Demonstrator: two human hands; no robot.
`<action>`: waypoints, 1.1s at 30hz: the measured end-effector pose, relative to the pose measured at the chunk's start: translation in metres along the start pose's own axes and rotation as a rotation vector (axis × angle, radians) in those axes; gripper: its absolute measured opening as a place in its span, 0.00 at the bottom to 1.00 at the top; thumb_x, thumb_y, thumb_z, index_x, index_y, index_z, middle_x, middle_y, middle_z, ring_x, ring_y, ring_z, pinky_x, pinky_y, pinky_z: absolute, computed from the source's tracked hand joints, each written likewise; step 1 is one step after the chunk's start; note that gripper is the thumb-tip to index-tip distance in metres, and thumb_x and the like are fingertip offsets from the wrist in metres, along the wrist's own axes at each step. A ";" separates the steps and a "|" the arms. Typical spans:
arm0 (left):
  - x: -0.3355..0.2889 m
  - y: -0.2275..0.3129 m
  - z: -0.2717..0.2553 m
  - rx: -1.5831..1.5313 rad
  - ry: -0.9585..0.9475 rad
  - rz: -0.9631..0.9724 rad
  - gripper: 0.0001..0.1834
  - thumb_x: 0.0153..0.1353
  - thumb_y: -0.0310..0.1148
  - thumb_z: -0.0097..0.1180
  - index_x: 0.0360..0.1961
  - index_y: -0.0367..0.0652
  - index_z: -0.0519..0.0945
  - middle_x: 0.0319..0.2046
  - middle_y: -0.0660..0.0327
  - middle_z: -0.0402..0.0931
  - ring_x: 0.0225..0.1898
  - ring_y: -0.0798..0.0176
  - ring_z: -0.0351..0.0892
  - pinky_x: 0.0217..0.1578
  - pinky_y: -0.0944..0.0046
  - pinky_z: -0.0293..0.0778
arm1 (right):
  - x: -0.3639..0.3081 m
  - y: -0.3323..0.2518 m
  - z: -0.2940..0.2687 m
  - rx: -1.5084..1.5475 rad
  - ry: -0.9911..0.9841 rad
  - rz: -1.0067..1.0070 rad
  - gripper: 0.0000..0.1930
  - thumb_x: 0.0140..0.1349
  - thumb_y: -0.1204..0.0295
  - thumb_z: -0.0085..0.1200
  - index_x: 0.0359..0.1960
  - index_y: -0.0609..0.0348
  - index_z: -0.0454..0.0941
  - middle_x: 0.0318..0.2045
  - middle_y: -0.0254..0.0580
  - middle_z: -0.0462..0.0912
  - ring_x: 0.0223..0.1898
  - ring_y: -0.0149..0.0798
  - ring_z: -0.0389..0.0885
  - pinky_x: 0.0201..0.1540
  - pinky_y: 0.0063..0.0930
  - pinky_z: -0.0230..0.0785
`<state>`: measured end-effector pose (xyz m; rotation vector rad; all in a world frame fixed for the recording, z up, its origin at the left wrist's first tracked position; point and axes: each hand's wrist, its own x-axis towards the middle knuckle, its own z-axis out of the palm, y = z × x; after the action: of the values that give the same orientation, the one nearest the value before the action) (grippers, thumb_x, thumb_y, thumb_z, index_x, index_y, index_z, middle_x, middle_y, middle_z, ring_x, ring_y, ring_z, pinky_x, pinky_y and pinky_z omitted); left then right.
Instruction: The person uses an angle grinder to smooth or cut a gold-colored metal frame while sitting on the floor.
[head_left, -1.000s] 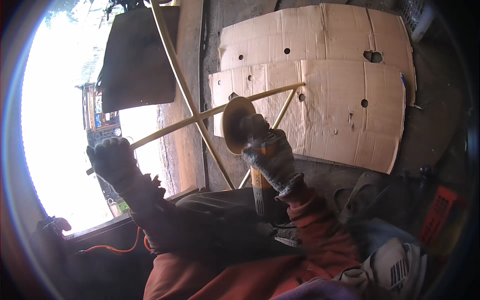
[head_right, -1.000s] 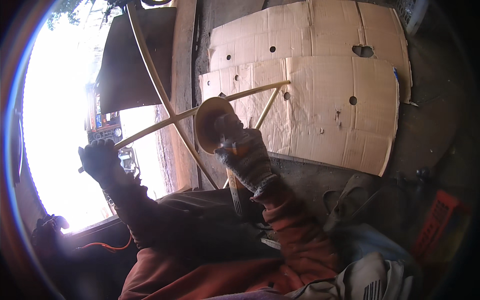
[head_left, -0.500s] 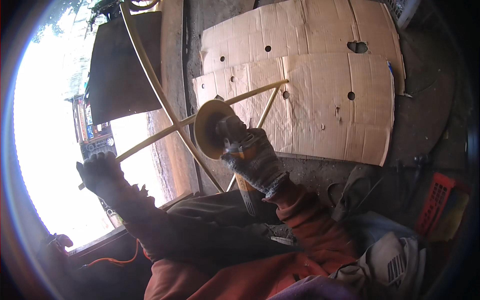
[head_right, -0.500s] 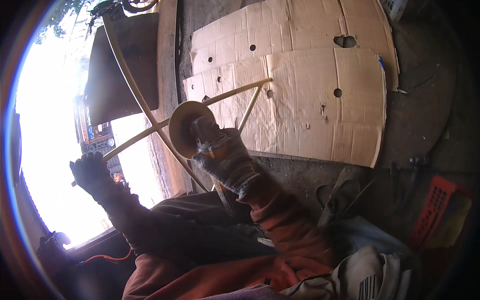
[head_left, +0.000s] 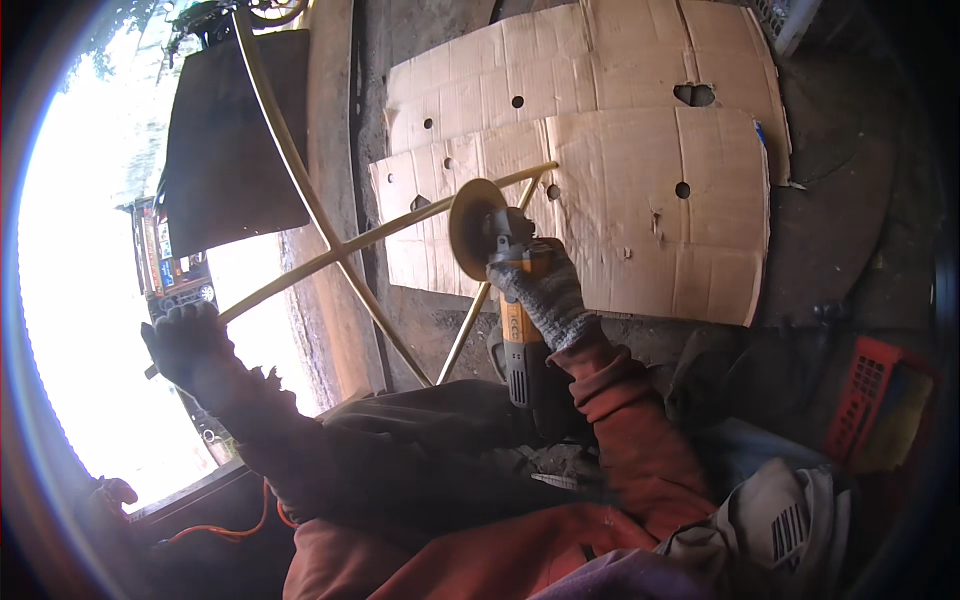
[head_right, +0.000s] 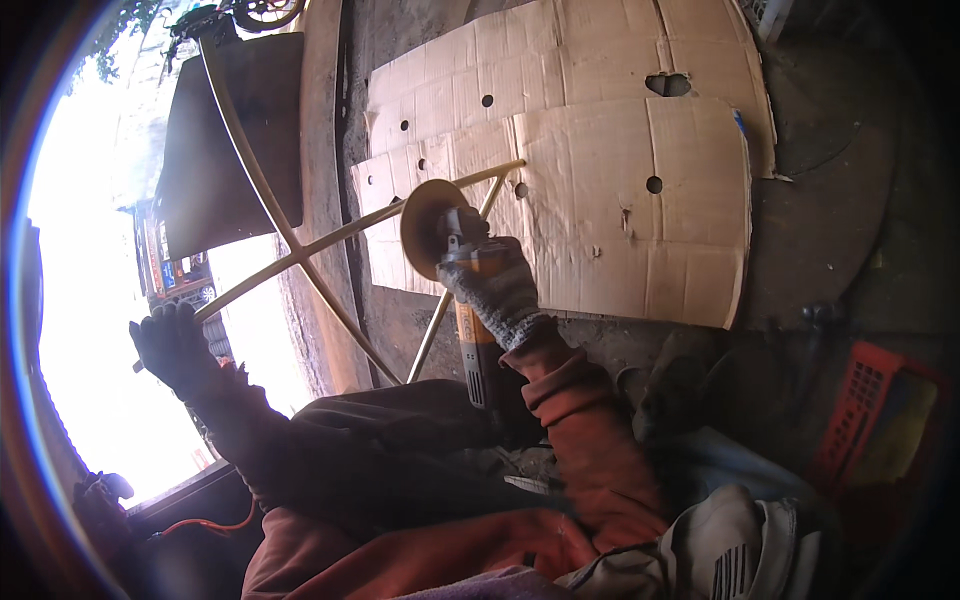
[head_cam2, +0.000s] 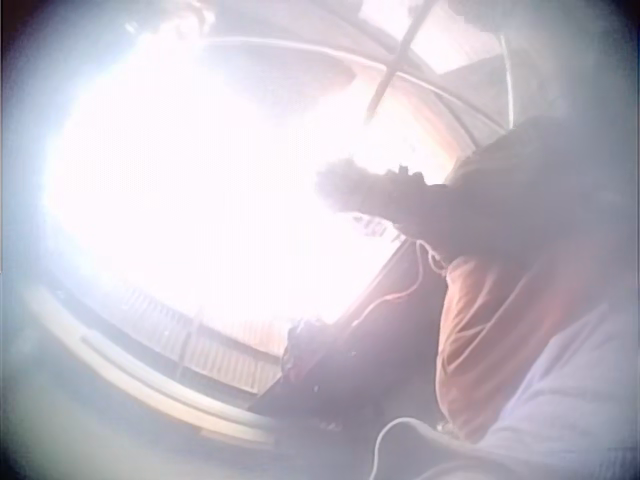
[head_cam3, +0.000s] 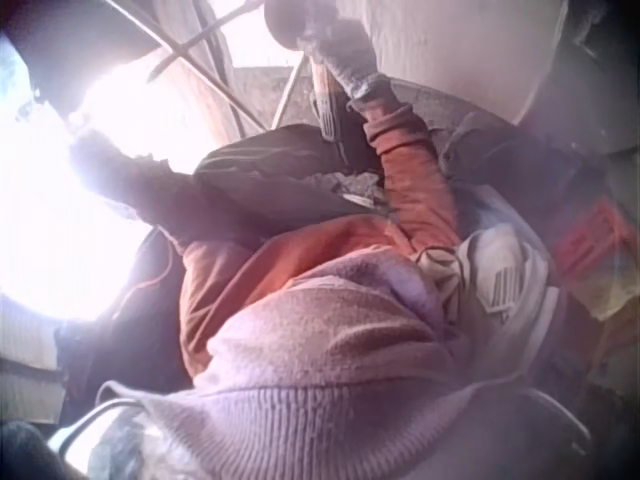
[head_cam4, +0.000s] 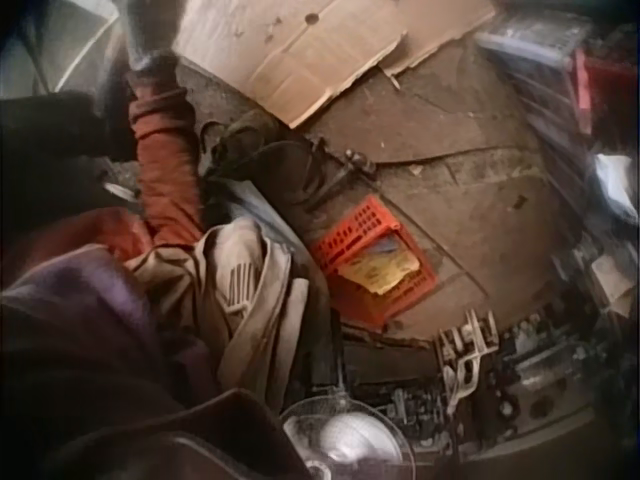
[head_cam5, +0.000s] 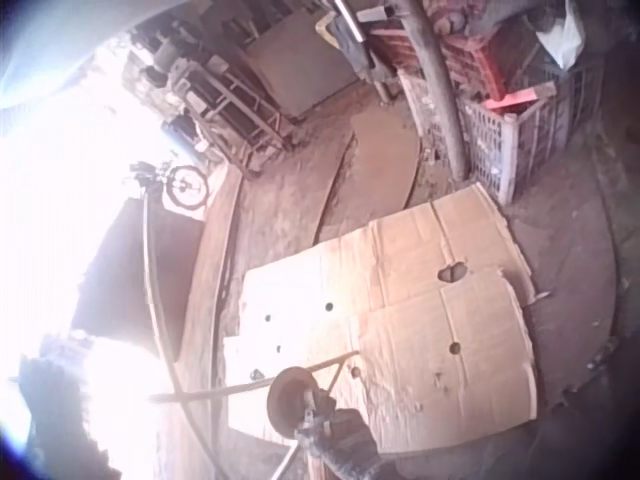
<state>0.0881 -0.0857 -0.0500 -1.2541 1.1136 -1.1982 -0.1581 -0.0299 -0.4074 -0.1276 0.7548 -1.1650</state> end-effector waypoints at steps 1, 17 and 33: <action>0.004 0.004 0.002 0.020 -0.029 0.005 0.08 0.65 0.35 0.52 0.31 0.55 0.82 0.33 0.68 0.81 0.44 0.69 0.80 0.53 0.60 0.69 | 0.003 0.008 0.005 -0.215 -0.040 -0.141 0.26 0.52 0.81 0.69 0.50 0.52 0.68 0.43 0.39 0.81 0.40 0.33 0.82 0.43 0.27 0.80; 0.004 0.014 0.030 0.090 0.038 -0.078 0.17 0.71 0.39 0.42 0.25 0.51 0.78 0.28 0.67 0.78 0.37 0.66 0.79 0.47 0.59 0.71 | 0.034 -0.046 -0.045 -0.364 0.089 -0.111 0.10 0.54 0.64 0.67 0.33 0.56 0.86 0.25 0.31 0.84 0.28 0.29 0.82 0.38 0.29 0.73; 0.016 0.019 -0.039 0.035 -0.283 -0.182 0.14 0.69 0.38 0.50 0.26 0.56 0.83 0.29 0.68 0.81 0.38 0.68 0.80 0.49 0.61 0.69 | 0.023 -0.025 -0.008 0.284 -0.010 0.097 0.25 0.50 0.73 0.73 0.46 0.55 0.71 0.36 0.37 0.83 0.33 0.31 0.82 0.36 0.28 0.78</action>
<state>0.0510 -0.1056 -0.0693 -1.4702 0.7817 -1.1258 -0.1783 -0.0584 -0.4128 0.1384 0.5735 -1.1651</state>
